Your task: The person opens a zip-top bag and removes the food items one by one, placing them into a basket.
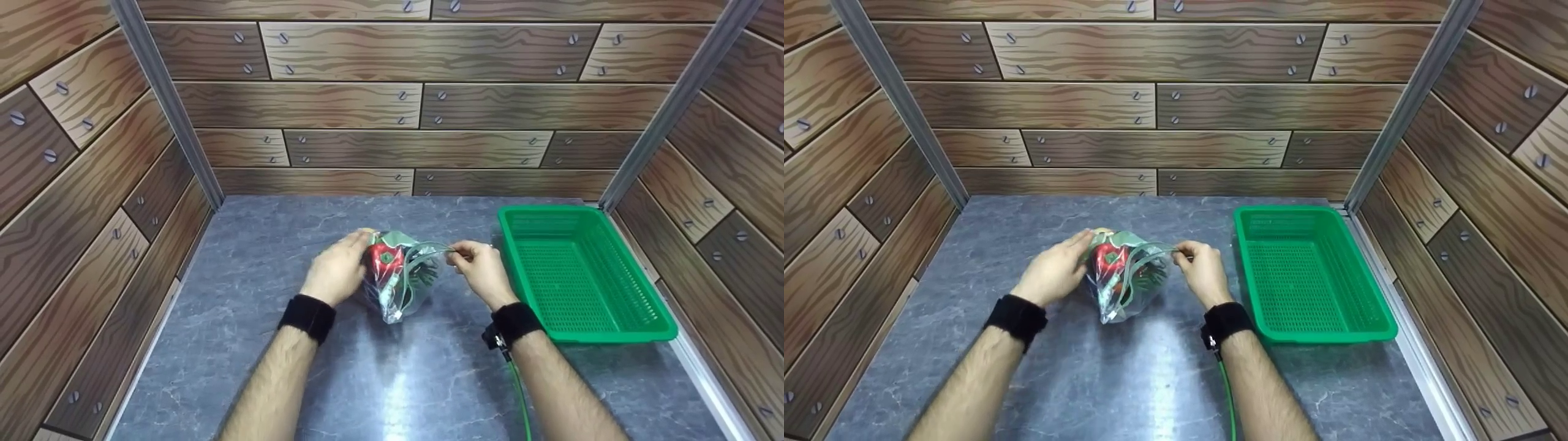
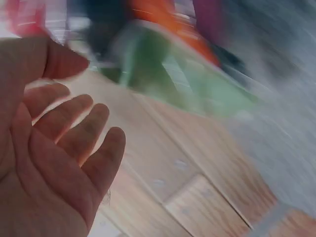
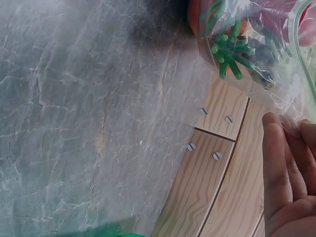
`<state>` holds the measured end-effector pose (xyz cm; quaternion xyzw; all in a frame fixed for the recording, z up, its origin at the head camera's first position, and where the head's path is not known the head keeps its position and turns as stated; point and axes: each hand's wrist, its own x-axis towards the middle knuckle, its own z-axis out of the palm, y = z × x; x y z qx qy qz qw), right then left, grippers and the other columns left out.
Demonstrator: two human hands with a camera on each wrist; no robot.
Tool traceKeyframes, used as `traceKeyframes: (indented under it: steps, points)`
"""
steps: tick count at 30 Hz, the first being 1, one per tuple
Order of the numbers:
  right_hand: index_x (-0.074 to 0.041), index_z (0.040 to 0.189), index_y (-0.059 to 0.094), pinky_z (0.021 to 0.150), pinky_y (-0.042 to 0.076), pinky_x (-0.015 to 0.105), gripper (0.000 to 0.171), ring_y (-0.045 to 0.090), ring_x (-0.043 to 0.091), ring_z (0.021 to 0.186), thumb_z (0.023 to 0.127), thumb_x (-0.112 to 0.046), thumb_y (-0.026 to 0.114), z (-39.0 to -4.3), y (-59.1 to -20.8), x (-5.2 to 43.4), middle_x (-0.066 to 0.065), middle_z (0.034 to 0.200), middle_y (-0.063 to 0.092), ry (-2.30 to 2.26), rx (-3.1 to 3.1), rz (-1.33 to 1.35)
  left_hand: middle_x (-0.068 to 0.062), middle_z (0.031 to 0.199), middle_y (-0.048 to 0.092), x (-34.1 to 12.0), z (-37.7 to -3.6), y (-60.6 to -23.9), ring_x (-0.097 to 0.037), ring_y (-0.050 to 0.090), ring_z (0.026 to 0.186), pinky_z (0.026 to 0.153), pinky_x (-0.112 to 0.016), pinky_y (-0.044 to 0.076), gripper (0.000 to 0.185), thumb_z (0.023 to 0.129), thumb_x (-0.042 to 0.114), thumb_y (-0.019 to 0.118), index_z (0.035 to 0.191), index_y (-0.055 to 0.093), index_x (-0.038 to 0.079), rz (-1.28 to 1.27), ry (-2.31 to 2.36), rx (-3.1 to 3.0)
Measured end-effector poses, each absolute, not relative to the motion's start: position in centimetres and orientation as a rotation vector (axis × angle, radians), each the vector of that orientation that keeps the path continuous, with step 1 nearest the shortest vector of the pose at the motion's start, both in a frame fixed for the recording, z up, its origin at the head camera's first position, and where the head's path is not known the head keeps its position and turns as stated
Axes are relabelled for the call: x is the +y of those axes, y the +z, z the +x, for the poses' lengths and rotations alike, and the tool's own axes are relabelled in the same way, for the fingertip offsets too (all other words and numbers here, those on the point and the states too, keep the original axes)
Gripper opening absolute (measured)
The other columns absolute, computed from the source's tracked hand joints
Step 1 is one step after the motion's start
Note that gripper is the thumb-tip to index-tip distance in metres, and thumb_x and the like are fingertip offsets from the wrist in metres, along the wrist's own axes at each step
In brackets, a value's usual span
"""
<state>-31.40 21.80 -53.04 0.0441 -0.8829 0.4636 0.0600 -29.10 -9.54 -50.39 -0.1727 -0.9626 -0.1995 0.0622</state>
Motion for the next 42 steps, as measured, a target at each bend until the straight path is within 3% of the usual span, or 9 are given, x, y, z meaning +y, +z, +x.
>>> traceKeyframes:
  steps: [3,6,10,15,19,23,31,36,42]
  points:
    - [0.002,0.125,0.086,0.089,0.075,0.038,0.017,0.089,0.035,0.104,0.114,-0.006,0.075,-31.4,-53.2,21.9,0.023,0.117,0.09,1.426,-2.662,0.143,-0.02,0.186,0.046,-7.5,-27.7,-49.7,-0.041,0.05,0.172,0.143,-0.063,0.041,0.077,0.118,0.043,0.068,0.181,0.042,0.009,-0.599,-0.793,-2.939]
    - [0.003,0.125,0.085,0.091,0.076,0.045,0.017,0.089,0.039,0.106,0.114,-0.004,0.074,-31.6,-53.4,22.0,0.025,0.119,0.089,1.441,-2.661,0.149,-0.02,0.19,0.039,-5.8,-27.1,-50.3,-0.04,0.04,0.178,0.146,-0.062,0.036,0.1,0.109,0.062,0.076,0.184,0.036,0.01,-0.688,-0.765,-2.97]
    - [0.005,0.128,0.084,0.093,0.076,0.047,0.019,0.089,0.04,0.109,0.114,-0.003,0.073,-31.9,-53.8,21.8,0.027,0.123,0.088,1.48,-2.67,0.134,-0.019,0.19,0.041,-5.0,-27.8,-52.3,-0.039,0.04,0.178,0.142,-0.057,0.045,0.107,0.095,0.044,0.093,0.182,0.042,0.011,-0.699,-0.542,-2.927]
    - [0.008,0.129,0.082,0.097,0.076,0.048,0.02,0.088,0.042,0.116,0.114,-0.001,0.071,-32.4,-54.2,21.7,0.029,0.127,0.087,1.552,-2.662,0.107,-0.02,0.184,0.05,-5.2,-29.7,-54.2,-0.043,0.048,0.173,0.125,-0.06,0.062,0.095,0.097,0.026,0.097,0.179,0.049,0.015,-0.624,-0.467,-2.824]
    - [0.008,0.133,0.081,0.097,0.076,0.045,0.023,0.087,0.044,0.12,0.115,-0.003,0.072,-32.8,-54.4,21.6,0.029,0.129,0.086,1.548,-2.65,0.121,-0.021,0.181,0.054,-5.2,-31.1,-55.1,-0.046,0.051,0.17,0.119,-0.063,0.065,0.088,0.102,0.025,0.095,0.177,0.05,0.015,-0.605,-0.455,-2.759]
    - [0.007,0.14,0.079,0.099,0.075,0.042,0.029,0.085,0.045,0.126,0.115,-0.006,0.074,-32.6,-54.4,21.3,0.028,0.135,0.085,1.51,-2.657,0.16,-0.02,0.182,0.052,-5.2,-32.3,-56.0,-0.045,0.05,0.171,0.126,-0.061,0.061,0.088,0.105,0.027,0.091,0.18,0.046,0.016,-0.571,-0.425,-2.738]
    - [-0.001,0.139,0.082,0.111,0.071,0.053,0.028,0.085,0.04,0.128,0.112,-0.008,0.078,-30.6,-53.5,20.3,0.021,0.138,0.086,1.309,-2.582,0.218,-0.02,0.184,0.051,-5.5,-32.1,-56.0,-0.046,0.051,0.17,0.132,-0.059,0.056,0.083,0.11,0.028,0.085,0.181,0.045,0.015,-0.57,-0.442,-2.753]
    - [0.0,0.136,0.083,0.106,0.073,0.053,0.027,0.085,0.04,0.127,0.11,-0.002,0.079,-29.3,-53.2,19.3,0.02,0.135,0.087,1.276,-2.531,0.303,-0.02,0.18,0.056,-5.6,-31.5,-55.0,-0.047,0.065,0.157,0.127,-0.06,0.06,0.076,0.112,0.026,0.082,0.179,0.049,0.014,-0.593,-0.5,-2.783]
    - [-0.001,0.136,0.084,0.111,0.071,0.053,0.029,0.085,0.041,0.128,0.108,-0.008,0.083,-29.0,-55.1,17.9,0.022,0.136,0.086,1.261,-2.681,0.386,-0.019,0.156,0.078,-5.6,-31.4,-54.5,-0.044,0.082,0.132,0.108,-0.061,0.069,0.056,0.114,0.023,0.076,0.167,0.064,0.008,-0.593,-0.597,-2.815]
